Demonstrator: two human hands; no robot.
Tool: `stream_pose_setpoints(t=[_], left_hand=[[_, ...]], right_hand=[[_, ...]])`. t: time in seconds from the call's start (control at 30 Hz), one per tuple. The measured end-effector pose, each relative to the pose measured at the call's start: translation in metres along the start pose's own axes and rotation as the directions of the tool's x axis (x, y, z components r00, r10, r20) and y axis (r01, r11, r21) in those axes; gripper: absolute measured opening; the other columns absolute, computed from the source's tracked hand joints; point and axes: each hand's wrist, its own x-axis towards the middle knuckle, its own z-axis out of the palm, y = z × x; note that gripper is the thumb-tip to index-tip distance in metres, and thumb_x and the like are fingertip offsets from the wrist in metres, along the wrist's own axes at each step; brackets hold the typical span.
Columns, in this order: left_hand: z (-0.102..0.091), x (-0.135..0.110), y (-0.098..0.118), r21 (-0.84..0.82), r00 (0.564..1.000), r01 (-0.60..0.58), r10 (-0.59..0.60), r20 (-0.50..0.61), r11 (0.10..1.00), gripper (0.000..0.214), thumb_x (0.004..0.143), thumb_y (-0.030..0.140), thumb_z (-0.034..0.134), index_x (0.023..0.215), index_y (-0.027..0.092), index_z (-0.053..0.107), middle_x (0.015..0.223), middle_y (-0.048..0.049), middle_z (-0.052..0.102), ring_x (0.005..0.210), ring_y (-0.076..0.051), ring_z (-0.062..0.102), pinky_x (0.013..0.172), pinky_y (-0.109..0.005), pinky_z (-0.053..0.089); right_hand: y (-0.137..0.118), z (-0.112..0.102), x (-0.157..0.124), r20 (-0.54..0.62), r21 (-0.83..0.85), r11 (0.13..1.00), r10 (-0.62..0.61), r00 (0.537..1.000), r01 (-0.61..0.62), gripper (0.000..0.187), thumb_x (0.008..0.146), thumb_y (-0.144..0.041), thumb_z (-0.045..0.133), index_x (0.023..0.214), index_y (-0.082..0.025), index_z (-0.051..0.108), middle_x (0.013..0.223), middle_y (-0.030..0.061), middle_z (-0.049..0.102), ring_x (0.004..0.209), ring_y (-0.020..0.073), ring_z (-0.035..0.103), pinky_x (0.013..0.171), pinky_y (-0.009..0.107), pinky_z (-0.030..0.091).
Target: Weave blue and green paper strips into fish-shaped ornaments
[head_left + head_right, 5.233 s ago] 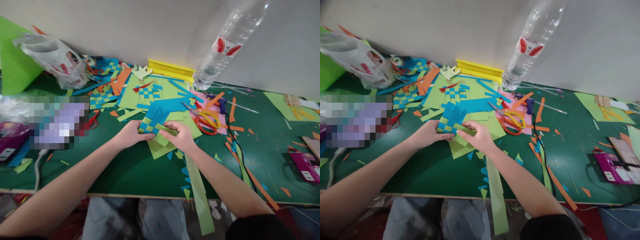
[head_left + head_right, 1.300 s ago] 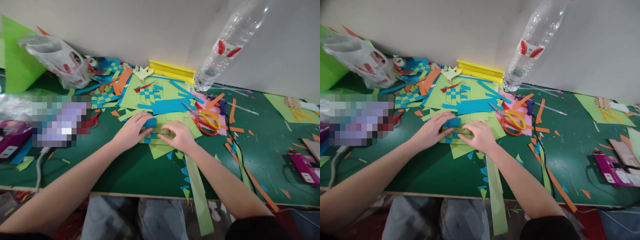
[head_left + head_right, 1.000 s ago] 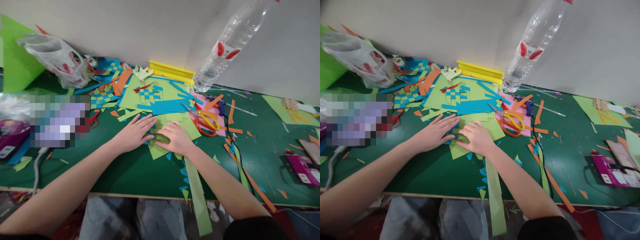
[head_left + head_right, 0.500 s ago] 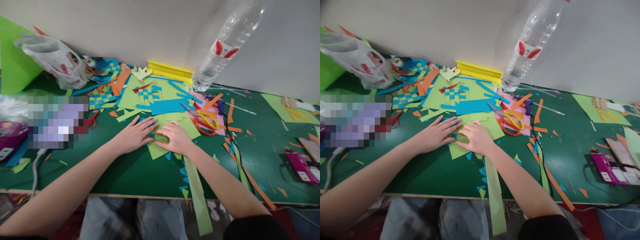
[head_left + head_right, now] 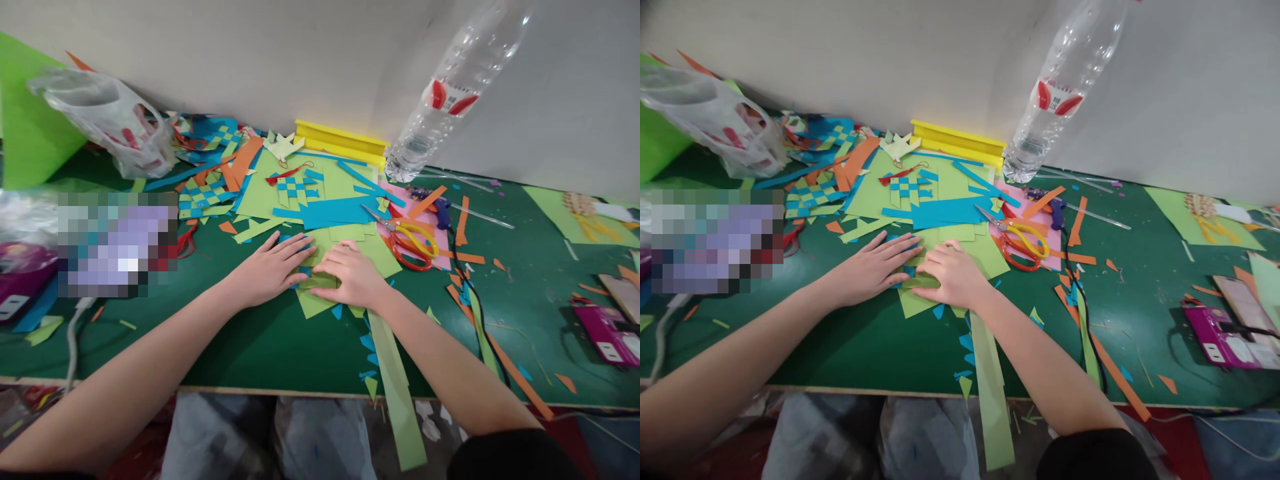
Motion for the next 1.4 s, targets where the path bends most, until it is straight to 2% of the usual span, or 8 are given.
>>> stream_pose_setpoints(t=[0.33,0.57,0.73,0.87,0.97,1.13,1.4], left_hand=[[-0.0047,-0.0019,0.0064,0.034,0.993,-0.109,0.11,-0.038,0.993,0.074,0.094,0.064,0.029,0.152,0.019,0.026,0.157,-0.0087,0.03,0.148,-0.022,0.02,0.122,-0.044,0.0],[-0.0018,-0.0019,0.0059,-0.016,0.997,-0.081,0.081,0.017,0.997,0.08,0.092,0.068,0.026,0.154,0.019,0.019,0.159,-0.0095,0.022,0.148,-0.023,0.018,0.122,-0.04,0.007],[-0.0005,-0.0022,0.0052,-0.028,0.995,-0.099,0.1,0.007,0.995,0.083,0.09,0.07,0.028,0.154,0.017,0.02,0.159,-0.0096,0.021,0.148,-0.023,0.018,0.122,-0.039,0.007],[-0.0015,-0.0024,0.0062,-0.001,0.994,-0.105,0.105,0.014,0.994,0.083,0.091,0.07,0.024,0.153,0.016,0.021,0.159,-0.009,0.02,0.148,-0.022,0.016,0.122,-0.038,0.005],[-0.0017,-0.0026,0.0063,0.009,0.995,-0.1,0.1,0.022,0.995,0.083,0.091,0.07,0.022,0.153,0.016,0.021,0.159,-0.009,0.02,0.149,-0.022,0.015,0.122,-0.038,0.005],[-0.002,-0.0025,0.0055,0.004,0.996,-0.09,0.09,0.025,0.996,0.085,0.09,0.071,0.024,0.153,0.015,0.021,0.159,-0.01,0.02,0.148,-0.022,0.017,0.122,-0.038,0.006],[-0.0034,-0.0024,0.0011,0.005,0.993,-0.113,0.113,0.016,0.994,0.081,0.09,0.071,0.026,0.153,0.021,0.022,0.16,-0.0067,0.02,0.148,-0.023,0.018,0.122,-0.039,0.009]], right_hand=[[-0.0002,-0.0002,0.0001,0.012,0.04,0.999,0.019,1.0,-0.019,0.028,0.088,-0.045,0.06,0.092,-0.018,0.068,0.089,0.0045,0.068,0.088,0.0189,0.057,0.095,0.039,0.031],[-0.0015,-0.0015,0.0011,0.018,0.053,0.998,0.023,1.0,-0.024,0.029,0.086,-0.047,0.061,0.091,-0.019,0.068,0.083,0.0044,0.067,0.085,0.0195,0.057,0.094,0.039,0.032],[-0.0043,-0.0043,0.0017,-0.032,0.031,0.997,0.071,0.997,-0.07,0.029,0.091,-0.041,0.05,0.097,-0.018,0.067,0.087,0.0063,0.068,0.084,0.0193,0.058,0.094,0.039,0.033],[-0.0022,-0.0014,0.0005,-0.018,-0.031,0.994,0.108,0.994,-0.108,0.044,0.091,-0.05,0.05,0.112,-0.015,0.065,0.1,0.0109,0.069,0.091,0.0223,0.059,0.095,0.041,0.034],[-0.0002,0.0004,-0.0004,0.012,-0.068,0.993,0.098,0.995,-0.097,0.052,0.089,-0.055,0.051,0.115,-0.013,0.065,0.104,0.0125,0.069,0.096,0.0244,0.059,0.097,0.043,0.033],[-0.0005,-0.0008,-0.0003,0.029,-0.077,0.993,0.089,0.996,-0.087,0.049,0.089,-0.053,0.053,0.114,-0.012,0.066,0.103,0.0124,0.07,0.095,0.0236,0.061,0.099,0.044,0.033],[0.0002,0.0007,-0.0004,0.029,-0.062,0.995,0.085,0.996,-0.084,0.048,0.09,-0.052,0.054,0.113,-0.011,0.066,0.098,0.0111,0.07,0.091,0.0229,0.061,0.096,0.043,0.034]])
